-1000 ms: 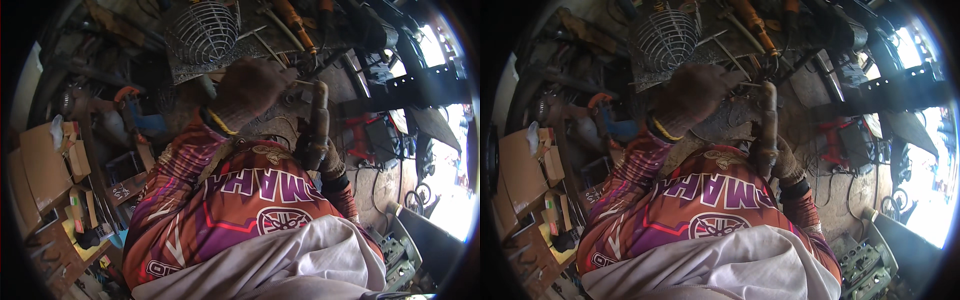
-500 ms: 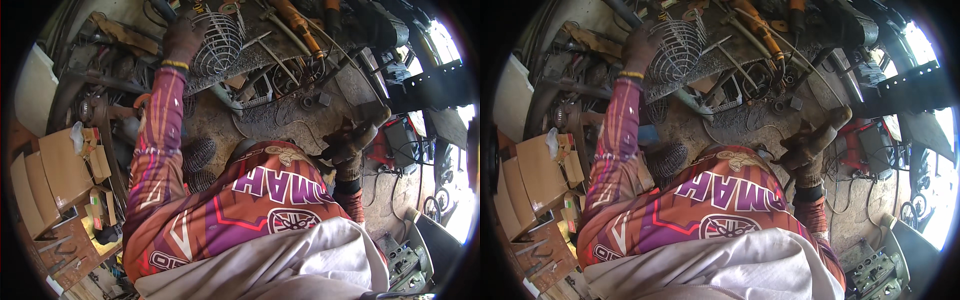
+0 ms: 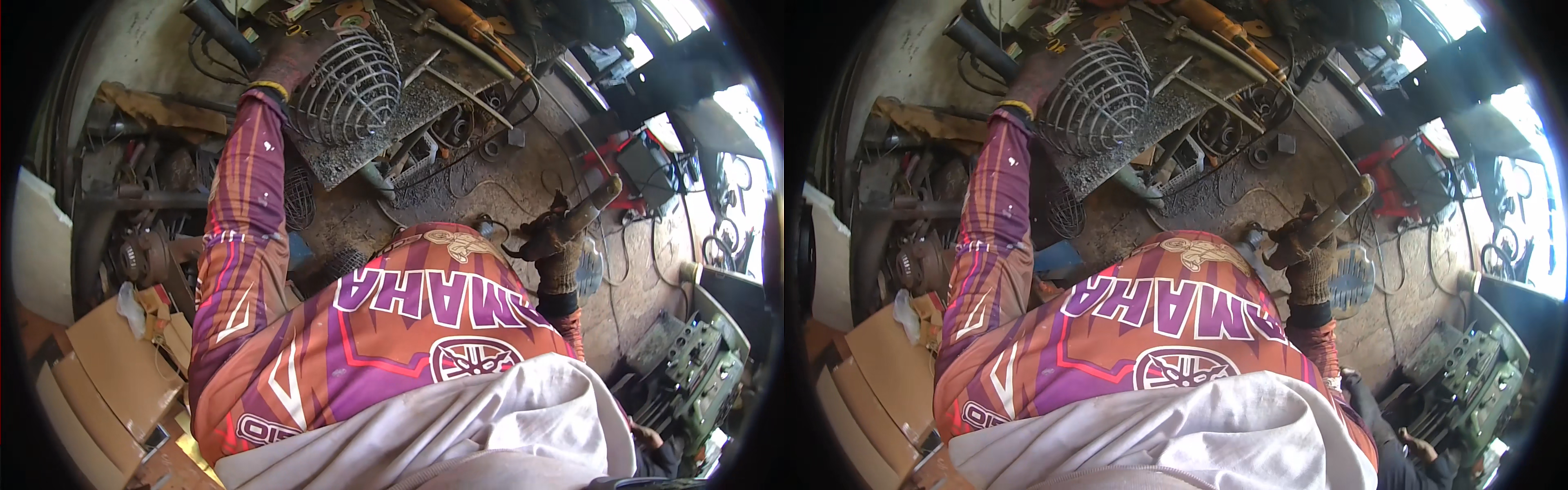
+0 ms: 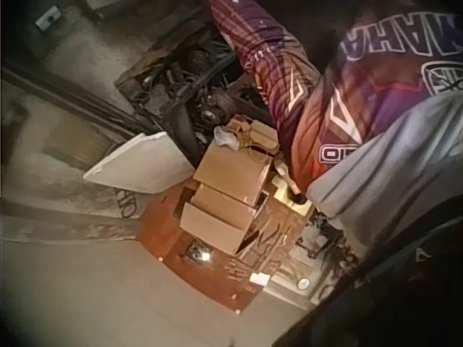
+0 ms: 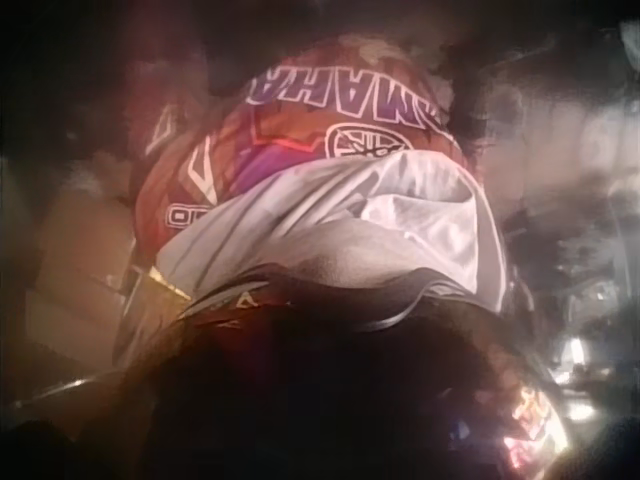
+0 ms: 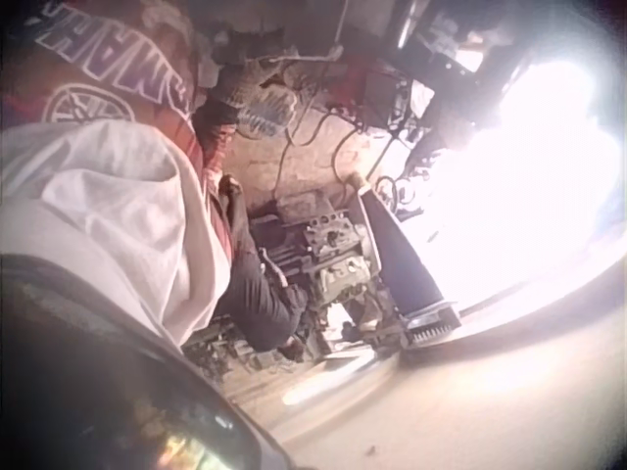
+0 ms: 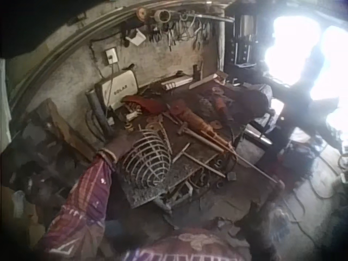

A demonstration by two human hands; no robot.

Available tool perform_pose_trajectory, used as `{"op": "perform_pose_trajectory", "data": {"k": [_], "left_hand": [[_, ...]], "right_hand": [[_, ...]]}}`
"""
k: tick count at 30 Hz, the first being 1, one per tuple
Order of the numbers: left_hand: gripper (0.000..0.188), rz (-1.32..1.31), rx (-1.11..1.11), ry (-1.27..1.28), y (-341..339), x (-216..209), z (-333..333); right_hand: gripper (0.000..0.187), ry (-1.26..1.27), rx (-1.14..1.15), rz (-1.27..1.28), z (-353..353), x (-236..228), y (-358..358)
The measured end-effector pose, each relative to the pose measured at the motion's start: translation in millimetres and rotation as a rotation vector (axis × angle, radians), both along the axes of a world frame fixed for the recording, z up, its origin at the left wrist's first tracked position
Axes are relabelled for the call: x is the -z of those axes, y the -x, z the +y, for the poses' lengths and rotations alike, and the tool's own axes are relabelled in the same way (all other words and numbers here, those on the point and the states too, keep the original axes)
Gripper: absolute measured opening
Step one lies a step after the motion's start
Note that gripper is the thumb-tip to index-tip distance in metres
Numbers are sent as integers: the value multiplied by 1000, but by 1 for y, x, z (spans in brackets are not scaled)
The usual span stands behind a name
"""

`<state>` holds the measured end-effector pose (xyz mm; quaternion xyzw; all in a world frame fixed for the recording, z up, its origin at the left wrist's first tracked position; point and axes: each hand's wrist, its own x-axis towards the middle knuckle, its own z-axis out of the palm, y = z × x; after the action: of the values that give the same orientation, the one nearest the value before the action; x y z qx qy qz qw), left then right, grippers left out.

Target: The person welds a curved metal frame using a welding torch, holding the torch with a gloved hand while supporting the frame with the other gloved hand.

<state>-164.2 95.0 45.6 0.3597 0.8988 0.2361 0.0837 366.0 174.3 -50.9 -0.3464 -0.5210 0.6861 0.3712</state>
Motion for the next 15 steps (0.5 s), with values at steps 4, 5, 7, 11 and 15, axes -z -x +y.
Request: {"op": "perform_pose_trajectory", "data": {"k": [4,5,7,11,15], "left_hand": [[63,-114,116,-175,8,-30,-27],[61,-120,105,-243,-13,-45,-40],[60,-158,26,-312,-36,-64,-66],[67,-236,-57,-348,-26,-27,-113],[69,-186,-221,-273,-62,14,-135]], "right_hand": [[27,109,43,132,-17,-8,4],[27,81,66,88,-17,-8,2],[28,42,84,20,-16,-6,1],[27,106,19,76,-11,-11,5],[32,25,-84,-66,7,-2,-7]]}}
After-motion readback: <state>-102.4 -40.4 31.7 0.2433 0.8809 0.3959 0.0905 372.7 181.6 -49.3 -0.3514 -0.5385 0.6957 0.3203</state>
